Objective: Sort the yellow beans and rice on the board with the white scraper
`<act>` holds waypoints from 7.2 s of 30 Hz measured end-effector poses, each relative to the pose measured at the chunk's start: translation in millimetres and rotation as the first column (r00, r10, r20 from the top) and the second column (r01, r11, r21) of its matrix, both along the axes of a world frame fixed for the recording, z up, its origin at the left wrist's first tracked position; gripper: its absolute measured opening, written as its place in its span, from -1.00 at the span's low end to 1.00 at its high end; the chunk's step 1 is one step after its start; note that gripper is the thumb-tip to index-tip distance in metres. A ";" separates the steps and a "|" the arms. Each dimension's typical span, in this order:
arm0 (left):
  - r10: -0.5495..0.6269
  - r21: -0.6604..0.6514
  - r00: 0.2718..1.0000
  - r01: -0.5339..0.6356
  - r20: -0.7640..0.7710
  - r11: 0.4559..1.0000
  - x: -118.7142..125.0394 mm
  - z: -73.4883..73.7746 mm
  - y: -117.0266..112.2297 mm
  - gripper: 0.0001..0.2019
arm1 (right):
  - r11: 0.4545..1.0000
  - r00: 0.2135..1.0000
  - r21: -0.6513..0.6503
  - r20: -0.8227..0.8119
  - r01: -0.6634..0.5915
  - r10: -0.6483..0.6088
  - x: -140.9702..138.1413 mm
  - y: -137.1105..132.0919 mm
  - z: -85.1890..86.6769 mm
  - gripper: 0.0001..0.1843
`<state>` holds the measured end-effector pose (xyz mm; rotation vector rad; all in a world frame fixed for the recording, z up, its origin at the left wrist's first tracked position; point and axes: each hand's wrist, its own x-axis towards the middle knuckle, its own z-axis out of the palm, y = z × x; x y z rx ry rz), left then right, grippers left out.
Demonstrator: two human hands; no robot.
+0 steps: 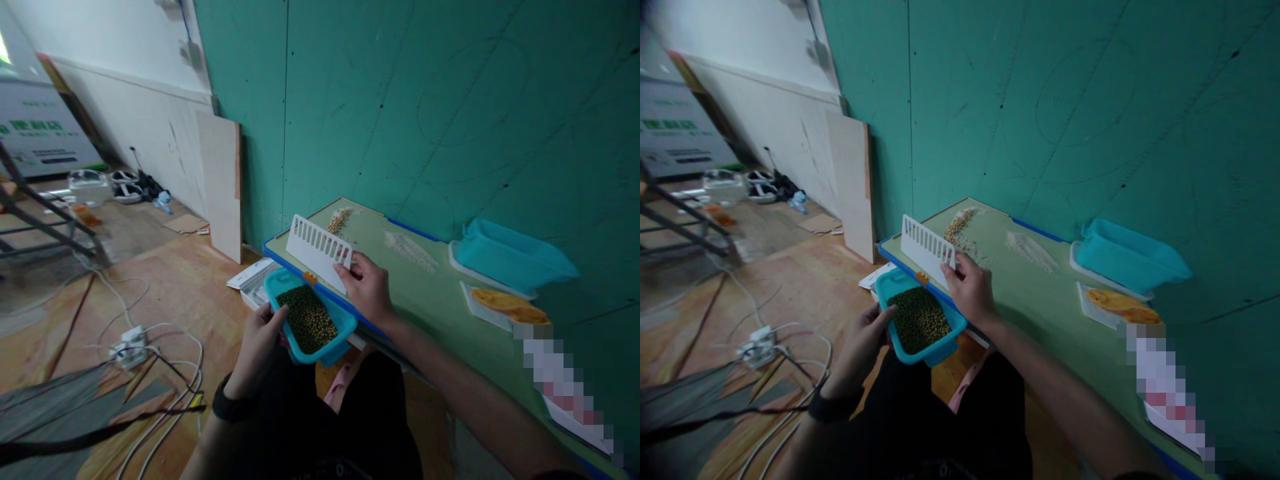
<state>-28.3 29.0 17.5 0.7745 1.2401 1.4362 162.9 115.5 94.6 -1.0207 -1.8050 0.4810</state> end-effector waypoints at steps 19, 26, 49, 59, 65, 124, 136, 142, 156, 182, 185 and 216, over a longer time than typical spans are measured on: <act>0.149 -0.019 0.989 -0.149 0.020 0.989 34.3 -5.1 -35.0 -0.63 | 0.937 0.954 -0.345 -0.295 -0.045 -0.063 53.8 37.6 1.0 -0.48; 0.176 -0.025 0.984 -0.177 -0.036 0.984 54.6 -5.9 -45.9 -0.53 | 0.919 0.960 -0.379 -0.279 -0.109 -0.001 46.3 24.5 -0.4 -0.54; 0.043 -0.048 0.998 -0.041 0.054 0.998 57.4 -12.8 -48.9 -0.57 | 0.909 0.941 -0.408 -0.331 -0.082 -0.063 51.9 43.8 -9.5 -0.46; 0.064 -0.063 0.997 -0.060 0.053 0.996 58.5 -7.2 -48.9 -0.53 | 0.892 0.939 -0.440 -0.339 -0.105 -0.057 46.2 39.6 -7.9 -0.46; 0.062 -0.056 0.997 -0.059 0.056 0.997 58.0 -10.6 -47.6 -0.53 | 0.881 0.935 -0.456 -0.350 -0.125 -0.048 44.8 36.4 -6.2 -0.50; 0.100 -0.002 0.994 -0.100 0.054 0.995 65.5 -6.3 -43.8 -0.56 | 0.855 0.918 -0.483 -0.397 -0.189 -0.022 29.4 24.7 -6.5 -0.43; 0.124 0.000 0.991 -0.124 0.047 0.992 64.6 -4.4 -43.6 -0.58 | 0.893 0.945 -0.428 -0.327 -0.142 -0.007 33.3 26.8 -12.1 -0.51; 0.154 -0.034 0.986 -0.152 0.058 0.988 58.4 -4.6 -45.8 -0.56 | 0.981 0.998 -0.184 -0.047 -0.060 0.053 36.8 4.0 -3.4 -0.74; 0.162 -0.044 0.981 -0.159 0.105 0.986 43.4 -14.2 -47.2 -0.57 | 0.925 0.583 0.312 0.801 -0.215 -0.135 -12.0 -41.9 1.0 -0.71; 0.131 -0.093 0.989 -0.124 0.068 0.988 41.2 -23.5 -46.3 -0.52 | 0.987 0.383 0.145 0.918 -0.075 -0.105 61.8 -48.9 22.1 -0.64; 0.133 -0.068 0.988 -0.127 0.079 0.990 40.1 -26.3 -46.2 -0.53 | 0.990 0.375 0.123 0.922 -0.062 -0.091 83.8 -51.6 21.6 -0.58; 0.163 -0.111 0.985 -0.156 0.051 0.982 38.3 -20.9 -46.1 -0.51 | 0.909 0.296 0.223 0.895 0.352 -0.334 119.1 54.8 7.2 -0.53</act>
